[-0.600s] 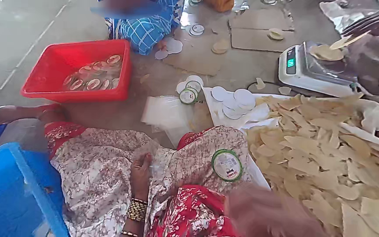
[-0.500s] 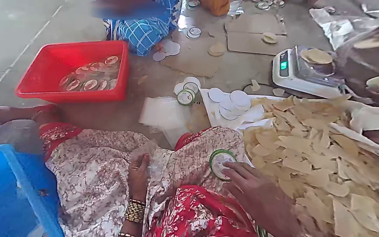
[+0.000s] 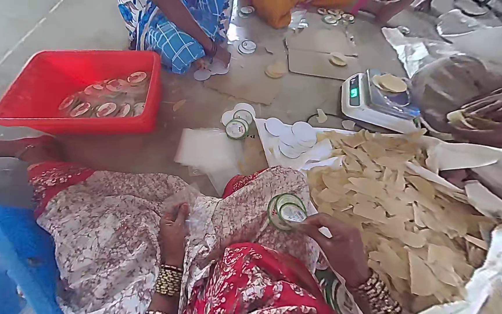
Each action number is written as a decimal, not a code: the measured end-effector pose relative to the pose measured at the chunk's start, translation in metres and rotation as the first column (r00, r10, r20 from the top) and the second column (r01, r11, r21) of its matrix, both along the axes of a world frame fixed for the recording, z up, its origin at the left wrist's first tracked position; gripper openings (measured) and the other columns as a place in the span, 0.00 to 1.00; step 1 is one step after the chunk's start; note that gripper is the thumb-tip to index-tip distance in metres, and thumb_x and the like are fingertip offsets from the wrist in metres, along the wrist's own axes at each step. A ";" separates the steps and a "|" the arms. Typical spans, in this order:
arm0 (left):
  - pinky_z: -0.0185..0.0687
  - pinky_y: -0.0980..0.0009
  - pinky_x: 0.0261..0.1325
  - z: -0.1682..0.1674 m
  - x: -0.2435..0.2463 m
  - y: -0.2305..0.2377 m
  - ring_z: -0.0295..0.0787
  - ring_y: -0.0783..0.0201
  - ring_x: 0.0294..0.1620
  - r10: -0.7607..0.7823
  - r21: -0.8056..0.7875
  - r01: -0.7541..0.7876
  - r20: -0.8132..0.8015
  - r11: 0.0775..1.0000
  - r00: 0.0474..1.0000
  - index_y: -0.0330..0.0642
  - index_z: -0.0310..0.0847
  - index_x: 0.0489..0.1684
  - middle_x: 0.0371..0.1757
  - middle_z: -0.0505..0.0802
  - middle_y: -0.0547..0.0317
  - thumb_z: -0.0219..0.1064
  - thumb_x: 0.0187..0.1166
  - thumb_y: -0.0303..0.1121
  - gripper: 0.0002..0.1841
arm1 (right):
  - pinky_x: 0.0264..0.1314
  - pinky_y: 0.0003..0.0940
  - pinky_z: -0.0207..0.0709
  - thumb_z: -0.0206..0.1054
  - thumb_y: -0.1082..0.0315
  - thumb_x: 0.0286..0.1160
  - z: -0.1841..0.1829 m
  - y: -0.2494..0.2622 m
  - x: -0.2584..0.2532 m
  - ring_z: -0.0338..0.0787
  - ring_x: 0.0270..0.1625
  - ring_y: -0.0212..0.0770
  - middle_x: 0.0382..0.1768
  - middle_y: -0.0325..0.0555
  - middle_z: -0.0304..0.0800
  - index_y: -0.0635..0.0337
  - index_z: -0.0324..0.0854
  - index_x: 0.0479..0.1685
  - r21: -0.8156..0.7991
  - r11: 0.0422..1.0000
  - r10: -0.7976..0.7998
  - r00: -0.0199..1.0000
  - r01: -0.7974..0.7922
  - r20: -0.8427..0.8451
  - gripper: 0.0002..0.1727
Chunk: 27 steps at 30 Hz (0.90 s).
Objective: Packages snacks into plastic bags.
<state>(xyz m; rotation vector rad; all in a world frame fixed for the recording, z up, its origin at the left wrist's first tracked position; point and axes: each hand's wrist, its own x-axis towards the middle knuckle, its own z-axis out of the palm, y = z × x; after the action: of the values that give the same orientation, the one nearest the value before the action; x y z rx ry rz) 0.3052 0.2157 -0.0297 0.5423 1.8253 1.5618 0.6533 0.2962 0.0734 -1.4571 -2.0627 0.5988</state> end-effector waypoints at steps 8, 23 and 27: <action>0.87 0.78 0.40 0.000 0.000 0.000 0.88 0.76 0.31 -0.001 -0.008 0.001 0.004 1.000 1.000 0.36 0.86 0.49 0.33 0.92 0.67 0.67 0.82 0.28 0.06 | 0.33 0.21 0.87 0.74 0.77 0.61 0.027 0.031 -0.005 0.89 0.25 0.27 0.22 0.34 0.91 0.58 0.88 0.27 -0.380 0.908 -0.384 0.716 0.177 -0.584 0.04; 0.89 0.75 0.45 0.001 0.002 0.007 0.89 0.75 0.34 0.087 -0.176 -0.076 0.060 0.982 0.994 0.32 0.84 0.50 0.35 0.93 0.65 0.67 0.80 0.24 0.07 | 0.56 0.41 0.83 0.66 0.65 0.84 -0.014 0.280 -0.055 0.90 0.47 0.39 0.44 0.55 0.90 0.72 0.84 0.53 -0.229 0.910 -0.411 0.812 0.344 -0.414 0.15; 0.89 0.75 0.46 -0.004 -0.002 0.009 0.89 0.78 0.34 0.053 -0.205 -0.039 0.064 0.978 0.997 0.33 0.82 0.50 0.33 0.92 0.69 0.64 0.82 0.25 0.06 | 0.69 0.69 0.70 0.51 0.59 0.94 -0.026 0.399 -0.083 0.87 0.61 0.69 0.52 0.76 0.87 0.76 0.82 0.59 -0.055 0.926 -0.377 0.908 0.374 -0.181 0.25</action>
<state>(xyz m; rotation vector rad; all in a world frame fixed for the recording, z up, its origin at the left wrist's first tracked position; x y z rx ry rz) 0.3033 0.2243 -0.0335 0.3483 1.9287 1.3842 0.5704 0.6949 0.0474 -1.6824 -1.5779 0.5720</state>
